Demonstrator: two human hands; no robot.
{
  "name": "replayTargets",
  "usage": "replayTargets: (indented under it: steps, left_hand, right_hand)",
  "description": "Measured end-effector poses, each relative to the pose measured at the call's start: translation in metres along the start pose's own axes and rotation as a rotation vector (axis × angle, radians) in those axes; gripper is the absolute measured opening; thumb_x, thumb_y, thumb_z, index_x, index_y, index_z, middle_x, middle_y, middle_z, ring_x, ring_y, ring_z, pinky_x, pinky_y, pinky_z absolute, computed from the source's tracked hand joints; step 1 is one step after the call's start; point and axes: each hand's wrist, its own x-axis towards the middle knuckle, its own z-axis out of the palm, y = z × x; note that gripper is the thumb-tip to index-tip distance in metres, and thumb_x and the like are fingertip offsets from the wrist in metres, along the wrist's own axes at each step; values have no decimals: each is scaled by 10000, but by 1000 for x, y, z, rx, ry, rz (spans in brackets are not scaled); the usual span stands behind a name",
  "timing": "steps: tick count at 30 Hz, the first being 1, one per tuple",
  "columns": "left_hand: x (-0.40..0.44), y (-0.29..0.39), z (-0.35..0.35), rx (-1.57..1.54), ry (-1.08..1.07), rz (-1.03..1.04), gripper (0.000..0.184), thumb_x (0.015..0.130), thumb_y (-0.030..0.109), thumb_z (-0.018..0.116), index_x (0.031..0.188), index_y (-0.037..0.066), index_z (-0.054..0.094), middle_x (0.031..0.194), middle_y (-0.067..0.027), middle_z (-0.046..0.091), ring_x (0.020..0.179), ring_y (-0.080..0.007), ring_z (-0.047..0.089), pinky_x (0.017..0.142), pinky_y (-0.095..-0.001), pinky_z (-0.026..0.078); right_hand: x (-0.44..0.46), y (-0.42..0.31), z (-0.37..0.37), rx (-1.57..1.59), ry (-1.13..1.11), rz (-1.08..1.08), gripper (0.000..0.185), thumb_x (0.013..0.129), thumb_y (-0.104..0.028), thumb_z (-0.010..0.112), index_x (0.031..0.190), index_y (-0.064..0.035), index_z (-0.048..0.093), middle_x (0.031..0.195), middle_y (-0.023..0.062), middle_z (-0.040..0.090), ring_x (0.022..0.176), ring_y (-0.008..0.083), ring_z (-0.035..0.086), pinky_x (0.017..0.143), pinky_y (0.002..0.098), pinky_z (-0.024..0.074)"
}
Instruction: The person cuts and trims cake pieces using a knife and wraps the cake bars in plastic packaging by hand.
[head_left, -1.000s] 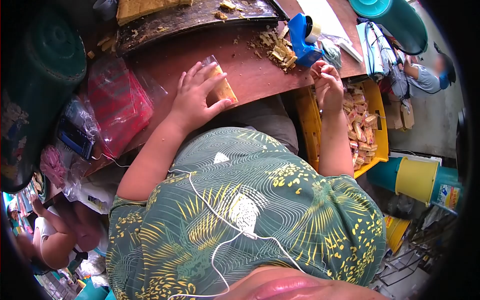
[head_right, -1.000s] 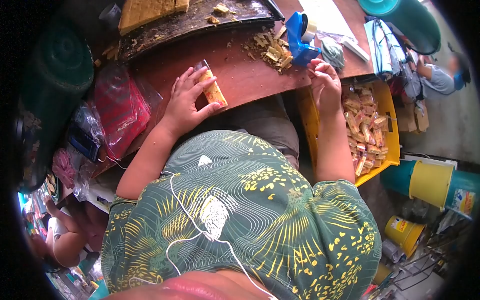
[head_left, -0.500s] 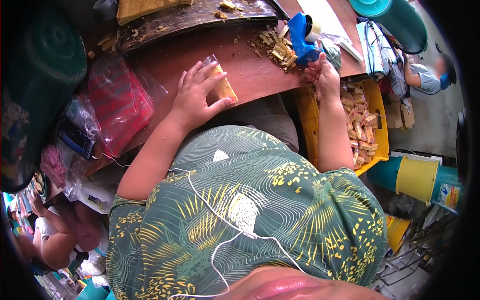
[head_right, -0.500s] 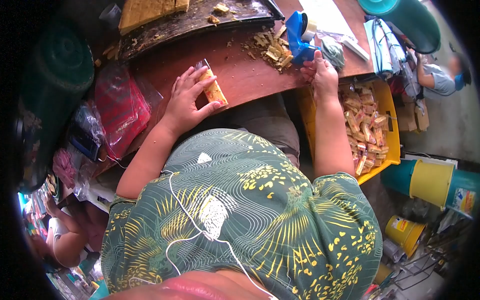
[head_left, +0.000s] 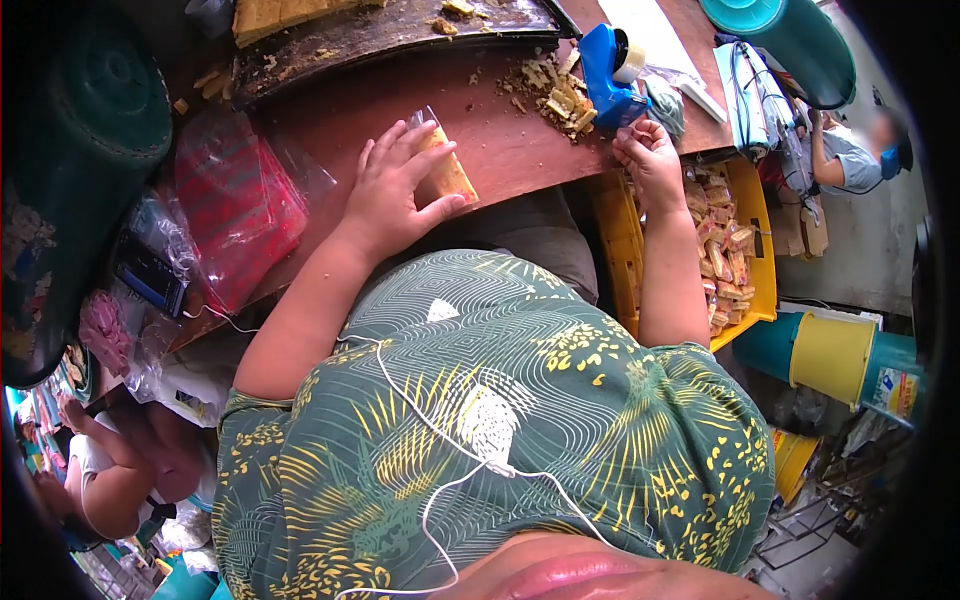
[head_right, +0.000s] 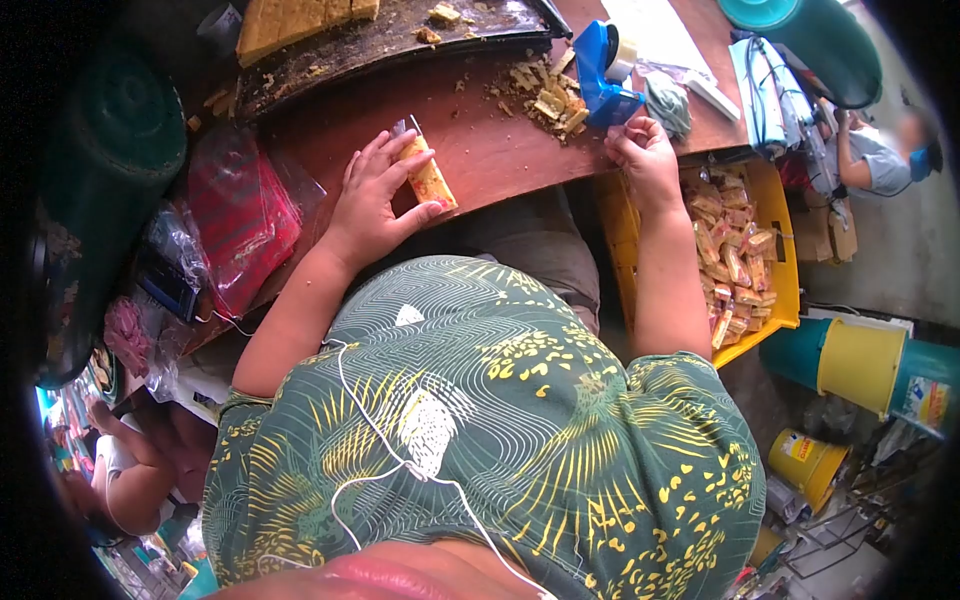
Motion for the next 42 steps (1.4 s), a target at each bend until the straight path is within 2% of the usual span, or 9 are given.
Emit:
replayTargets:
  steps: [7,10,13,16,22,25,28,37,42]
  left_hand:
    - [0,0,0,-3,0,1,670,864,532,748,1414,172,616,1586,-103,436,1522,-363,295,1237,-537,185]
    - [-1,0,0,-9,5,-1,671,863,532,750,1412,172,617,1587,-103,435,1522,-365,295,1236,-538,187]
    - [0,0,1,-1,7,-2,670,862,529,752,1413,172,616,1588,-102,435,1522,-366,294,1236,-536,189]
    - [0,1,0,2,6,-3,670,863,529,752,1413,172,616,1588,-101,435,1522,-365,295,1236,-534,190]
    - [0,1,-1,-1,8,-1,669,866,534,746,1414,171,616,1588,-99,435,1522,-357,298,1237,-533,191]
    - [0,1,0,2,4,0,671,868,535,743,1417,173,613,1590,-100,433,1525,-353,295,1237,-534,189]
    - [0,1,0,9,3,-3,668,872,538,737,1418,174,613,1591,-99,431,1526,-352,293,1237,-534,186]
    - [-1,0,2,13,4,-7,633,893,514,718,1418,176,615,1590,-89,435,1524,-346,298,1237,-531,177]
    - [-2,2,1,2,1,-8,631,894,505,714,1422,177,608,1589,-82,439,1524,-345,298,1238,-541,174]
  right_hand:
    - [0,20,-13,10,-117,-151,92,935,5,670,1009,-31,627,1011,57,670,911,153,648,859,303,544]
    - [-7,10,-10,39,-46,-13,52,964,0,623,964,-25,668,984,57,680,937,167,665,917,299,548]
    - [-11,-3,-6,198,-78,16,66,983,-92,669,981,-26,676,912,56,689,884,157,673,863,301,560]
    - [-1,-1,-7,28,61,88,130,963,-170,742,974,-60,673,858,29,674,799,132,658,785,288,560]
    - [6,4,-12,-173,48,21,221,905,-237,827,954,-106,656,817,-24,635,696,86,587,696,244,529]
    - [-2,-10,4,-280,144,46,271,909,-289,822,953,-61,682,785,-23,634,678,77,589,671,235,506]
    - [3,-7,-12,-404,39,10,273,930,-312,799,966,-61,697,825,-30,644,696,58,577,672,221,487]
    - [0,-15,-6,-1123,155,-433,372,940,-323,746,848,32,688,818,145,622,718,254,596,692,401,485]
    - [-5,-15,-14,-1353,174,-416,332,926,-293,754,839,22,701,818,157,629,727,275,606,703,405,491]
